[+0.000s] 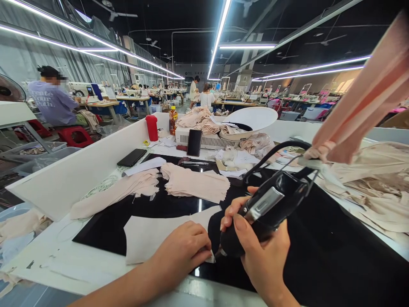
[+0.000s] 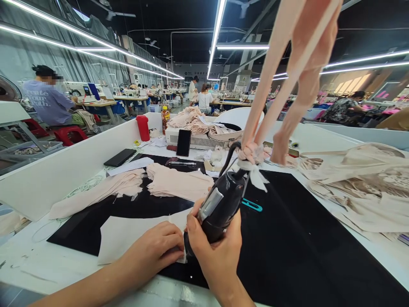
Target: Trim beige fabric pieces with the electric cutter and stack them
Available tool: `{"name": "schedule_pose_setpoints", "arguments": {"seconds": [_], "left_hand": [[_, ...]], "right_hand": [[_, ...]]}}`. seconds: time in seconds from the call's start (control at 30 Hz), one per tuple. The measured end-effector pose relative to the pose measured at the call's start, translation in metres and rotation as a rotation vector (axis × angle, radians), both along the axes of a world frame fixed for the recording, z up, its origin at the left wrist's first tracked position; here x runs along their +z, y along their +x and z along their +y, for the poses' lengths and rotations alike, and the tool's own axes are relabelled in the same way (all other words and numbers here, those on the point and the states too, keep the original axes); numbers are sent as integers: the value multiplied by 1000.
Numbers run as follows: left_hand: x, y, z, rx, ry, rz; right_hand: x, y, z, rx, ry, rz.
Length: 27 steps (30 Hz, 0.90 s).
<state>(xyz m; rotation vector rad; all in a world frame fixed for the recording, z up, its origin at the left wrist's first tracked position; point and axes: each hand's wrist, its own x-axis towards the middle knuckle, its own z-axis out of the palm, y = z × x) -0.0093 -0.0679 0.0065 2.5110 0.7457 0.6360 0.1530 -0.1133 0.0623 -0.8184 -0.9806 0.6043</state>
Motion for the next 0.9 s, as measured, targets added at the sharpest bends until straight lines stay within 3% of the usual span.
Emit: {"name": "schedule_pose_setpoints", "arguments": {"seconds": [0.27,0.53,0.9], "left_hand": [[2,0,-1,7,-4,18],[-1,-6,-1,2,-18,-53],[4,-27,-20,-250,251,-86]], "right_hand": [[-3,3,1,43,36,1],[-1,-1,0,-50,-52,-39],[4,5,-14,-9,-9,-10]]}}
